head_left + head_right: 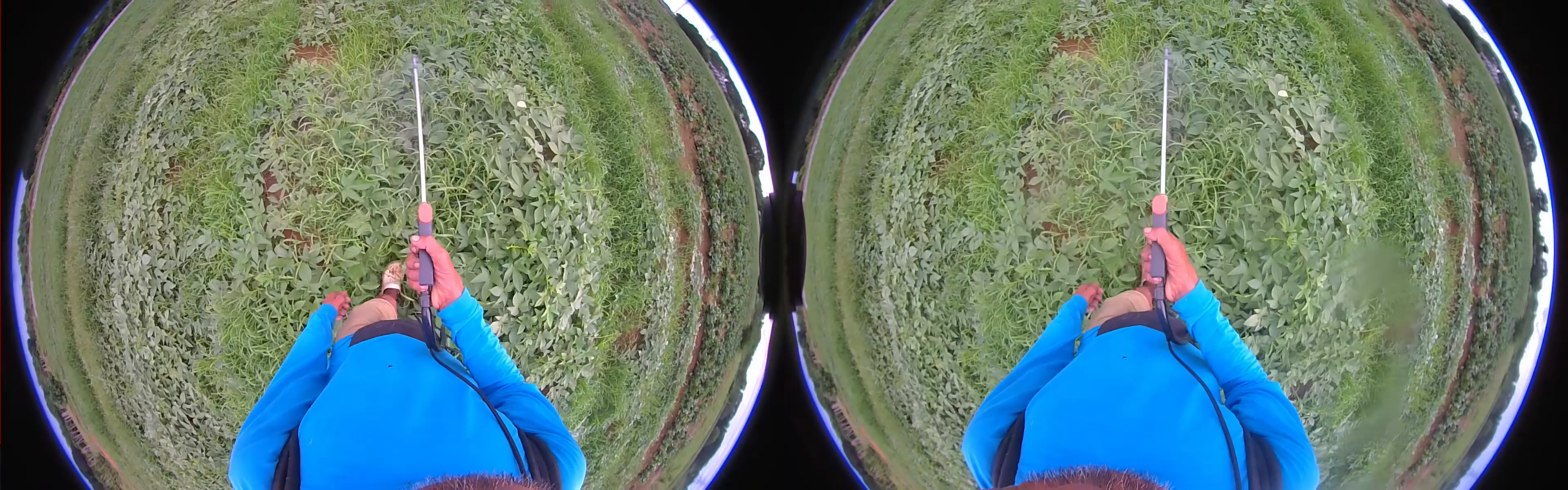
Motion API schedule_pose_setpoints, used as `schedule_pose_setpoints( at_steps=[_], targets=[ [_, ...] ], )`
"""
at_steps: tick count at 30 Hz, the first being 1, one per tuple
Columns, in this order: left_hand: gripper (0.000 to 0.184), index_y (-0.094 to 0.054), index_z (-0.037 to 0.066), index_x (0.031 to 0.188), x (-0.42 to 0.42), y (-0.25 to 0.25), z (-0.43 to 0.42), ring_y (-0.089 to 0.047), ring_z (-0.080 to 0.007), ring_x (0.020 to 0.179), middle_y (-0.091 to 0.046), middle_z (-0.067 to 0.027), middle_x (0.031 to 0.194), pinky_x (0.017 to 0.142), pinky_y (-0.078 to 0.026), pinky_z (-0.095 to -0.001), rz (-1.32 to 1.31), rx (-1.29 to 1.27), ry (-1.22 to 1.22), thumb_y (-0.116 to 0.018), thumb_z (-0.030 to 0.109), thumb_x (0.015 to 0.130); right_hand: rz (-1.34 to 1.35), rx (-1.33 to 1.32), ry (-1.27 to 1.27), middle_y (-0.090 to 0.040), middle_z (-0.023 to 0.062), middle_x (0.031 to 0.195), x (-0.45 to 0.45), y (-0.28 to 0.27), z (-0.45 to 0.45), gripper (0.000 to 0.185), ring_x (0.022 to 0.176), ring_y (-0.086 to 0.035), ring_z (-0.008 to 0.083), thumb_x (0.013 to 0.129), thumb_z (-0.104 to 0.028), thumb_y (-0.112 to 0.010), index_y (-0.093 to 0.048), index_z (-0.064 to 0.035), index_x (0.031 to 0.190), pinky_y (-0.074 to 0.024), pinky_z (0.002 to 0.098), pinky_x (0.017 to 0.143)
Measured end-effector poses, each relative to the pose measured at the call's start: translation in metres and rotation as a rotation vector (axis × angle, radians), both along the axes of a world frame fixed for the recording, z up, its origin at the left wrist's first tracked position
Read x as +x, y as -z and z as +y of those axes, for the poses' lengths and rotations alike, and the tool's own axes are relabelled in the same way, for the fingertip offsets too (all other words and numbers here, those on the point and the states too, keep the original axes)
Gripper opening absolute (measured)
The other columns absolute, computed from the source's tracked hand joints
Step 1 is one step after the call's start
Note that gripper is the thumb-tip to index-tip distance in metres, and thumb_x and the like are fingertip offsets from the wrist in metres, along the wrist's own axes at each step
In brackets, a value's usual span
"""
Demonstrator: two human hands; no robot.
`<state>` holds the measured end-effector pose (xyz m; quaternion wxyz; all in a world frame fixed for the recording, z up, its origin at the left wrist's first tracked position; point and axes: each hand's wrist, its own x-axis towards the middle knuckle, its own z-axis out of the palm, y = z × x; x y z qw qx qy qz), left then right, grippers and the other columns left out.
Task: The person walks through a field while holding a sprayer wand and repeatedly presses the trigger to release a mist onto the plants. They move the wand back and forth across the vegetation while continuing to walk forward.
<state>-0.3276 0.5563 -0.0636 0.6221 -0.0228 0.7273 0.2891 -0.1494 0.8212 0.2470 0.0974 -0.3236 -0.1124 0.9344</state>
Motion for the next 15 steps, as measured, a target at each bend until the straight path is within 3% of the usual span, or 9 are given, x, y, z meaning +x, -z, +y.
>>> schedule_pose_setpoints(
  at_steps=[2, 9, 15],
  targets=[
    [0.032, -0.057, 0.010, 0.090, -0.009, -0.002, 0.028, -0.049, -0.0141, 0.051, -0.056, -0.0017, 0.070, 0.044, -0.040, -0.0303, -0.031, 0.030, 0.007, -0.046, 0.040, 0.090, -0.023, 0.038, 0.165, -0.045, 0.0014, 0.064, -0.005, 0.006, 0.024, 0.025, 0.043, -0.041, 0.0084, 0.083, -0.030, -0.064, -0.046, -0.0133, 0.088, -0.0323, 0.0211, 0.034],
    [0.031, -0.058, 0.011, 0.087, -0.048, 0.017, 0.122, -0.050, -0.0126, 0.053, -0.056, -0.0004, 0.069, 0.046, -0.042, -0.0311, -0.049, 0.086, 0.075, -0.047, 0.039, 0.090, -0.181, 0.227, 0.348, -0.045, 0.0025, 0.061, -0.039, 0.012, 0.113, 0.026, 0.043, -0.041, 0.0106, 0.082, -0.032, -0.064, -0.047, -0.0128, 0.089, -0.0328, 0.0233, 0.034],
    [0.033, -0.059, 0.014, 0.091, -0.083, 0.021, 0.172, -0.048, -0.0092, 0.055, -0.055, 0.0030, 0.072, 0.052, -0.042, -0.0287, -0.041, 0.090, 0.122, -0.049, 0.045, 0.090, -0.068, 0.136, 0.233, -0.041, -0.0014, 0.060, -0.069, 0.001, 0.153, 0.024, 0.040, -0.035, 0.0074, 0.085, -0.031, -0.062, -0.045, -0.0135, 0.082, -0.0316, 0.0227, 0.033]
  ],
)
